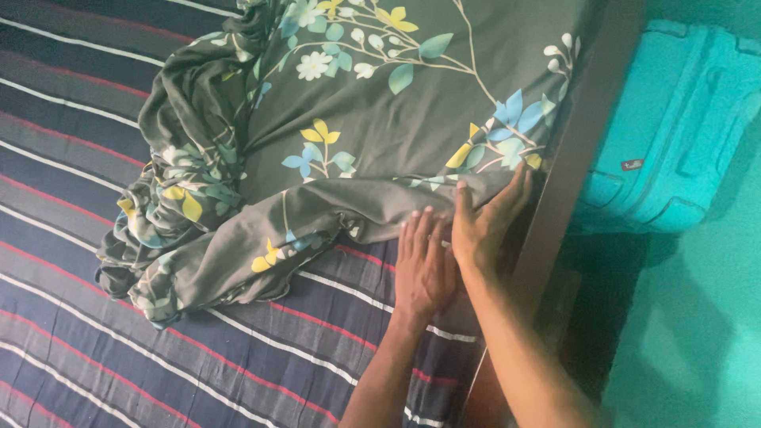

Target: The person folds a floral patterned bedsheet by hand on a bed. They smooth out the fabric and gather the corners into a bundle.

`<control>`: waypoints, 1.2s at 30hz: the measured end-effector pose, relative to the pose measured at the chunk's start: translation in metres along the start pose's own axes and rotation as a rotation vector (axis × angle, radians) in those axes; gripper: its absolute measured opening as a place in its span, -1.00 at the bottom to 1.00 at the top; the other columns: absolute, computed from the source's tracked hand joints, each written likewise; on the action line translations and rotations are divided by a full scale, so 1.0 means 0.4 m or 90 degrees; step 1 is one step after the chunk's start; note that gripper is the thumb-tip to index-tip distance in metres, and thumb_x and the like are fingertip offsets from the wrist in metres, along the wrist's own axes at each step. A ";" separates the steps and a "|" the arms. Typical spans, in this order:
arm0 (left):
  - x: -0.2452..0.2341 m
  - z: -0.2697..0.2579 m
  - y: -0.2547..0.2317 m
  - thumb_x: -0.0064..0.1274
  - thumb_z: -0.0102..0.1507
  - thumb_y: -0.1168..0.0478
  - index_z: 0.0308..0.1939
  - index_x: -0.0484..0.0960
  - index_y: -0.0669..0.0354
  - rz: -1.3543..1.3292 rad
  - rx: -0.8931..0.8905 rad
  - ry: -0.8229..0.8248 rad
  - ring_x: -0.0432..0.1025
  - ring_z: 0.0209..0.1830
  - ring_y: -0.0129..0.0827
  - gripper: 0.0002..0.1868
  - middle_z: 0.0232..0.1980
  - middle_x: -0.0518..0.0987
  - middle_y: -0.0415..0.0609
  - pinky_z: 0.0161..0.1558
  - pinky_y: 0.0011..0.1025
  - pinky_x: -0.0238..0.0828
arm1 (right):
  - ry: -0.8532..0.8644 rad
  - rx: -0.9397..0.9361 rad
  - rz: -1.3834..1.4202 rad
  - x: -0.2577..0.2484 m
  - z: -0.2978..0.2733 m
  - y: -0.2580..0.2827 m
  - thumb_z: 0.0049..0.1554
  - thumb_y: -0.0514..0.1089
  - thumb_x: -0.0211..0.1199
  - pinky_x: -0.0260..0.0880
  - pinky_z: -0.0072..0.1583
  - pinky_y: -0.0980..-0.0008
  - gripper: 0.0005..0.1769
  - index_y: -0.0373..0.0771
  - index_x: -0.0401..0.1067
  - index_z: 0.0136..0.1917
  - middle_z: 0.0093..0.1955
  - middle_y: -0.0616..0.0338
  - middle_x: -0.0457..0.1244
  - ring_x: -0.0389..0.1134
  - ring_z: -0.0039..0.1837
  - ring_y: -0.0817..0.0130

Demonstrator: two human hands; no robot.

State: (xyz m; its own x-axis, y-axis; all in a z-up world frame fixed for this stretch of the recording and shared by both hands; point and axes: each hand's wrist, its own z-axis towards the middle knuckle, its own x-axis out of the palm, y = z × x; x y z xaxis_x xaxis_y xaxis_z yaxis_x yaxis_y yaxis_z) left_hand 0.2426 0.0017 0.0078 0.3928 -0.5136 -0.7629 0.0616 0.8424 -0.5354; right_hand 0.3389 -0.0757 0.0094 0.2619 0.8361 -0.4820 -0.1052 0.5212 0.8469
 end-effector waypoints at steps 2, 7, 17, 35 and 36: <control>0.030 0.048 -0.011 -0.09 0.30 0.25 0.45 0.33 0.29 -0.021 0.028 0.061 0.14 0.59 0.18 -0.40 0.54 0.31 0.27 0.58 0.08 -0.04 | -0.015 -0.033 -0.015 0.017 0.045 -0.040 0.23 -0.11 0.42 -0.16 0.66 -0.10 0.04 -0.45 -0.20 0.68 0.68 -0.43 -0.25 -0.21 0.71 -0.32; 0.090 0.117 -0.030 -0.06 0.28 0.08 0.47 0.30 0.25 -0.069 0.077 0.183 0.10 0.60 0.16 -0.32 0.49 0.32 0.21 0.60 0.08 -0.11 | -0.014 0.006 -0.072 0.036 0.147 -0.109 0.19 -0.02 0.45 -0.20 0.64 -0.01 0.09 -0.51 -0.19 0.63 0.65 -0.48 -0.19 -0.19 0.69 -0.29; 0.114 0.114 -0.050 -0.01 0.23 -0.11 0.49 0.30 0.19 -0.053 0.015 0.169 0.15 0.56 0.05 -0.20 0.51 0.32 0.16 0.57 0.05 -0.08 | 0.054 0.213 -0.065 0.008 0.196 -0.053 0.12 0.12 0.43 -0.20 0.60 0.15 0.17 -0.54 -0.20 0.60 0.64 -0.40 -0.17 -0.17 0.67 -0.15; 0.134 0.111 -0.042 -0.07 0.17 -0.21 0.49 0.29 0.27 -0.047 0.000 0.155 0.21 0.53 0.08 -0.09 0.49 0.34 0.29 0.56 0.02 -0.06 | 0.076 0.250 -0.107 0.017 0.198 -0.032 0.10 0.07 0.36 -0.05 0.55 0.16 -0.01 -0.39 -0.02 0.59 0.60 -0.29 -0.01 0.00 0.61 -0.07; 0.134 0.117 -0.043 -0.07 0.18 -0.21 0.48 0.29 0.27 -0.049 -0.001 0.152 0.21 0.52 0.08 -0.09 0.48 0.34 0.28 0.56 0.02 -0.06 | 0.080 0.260 -0.094 0.021 0.197 -0.046 0.08 0.06 0.35 -0.03 0.55 0.17 0.01 -0.38 -0.03 0.60 0.60 -0.28 -0.01 0.01 0.61 -0.06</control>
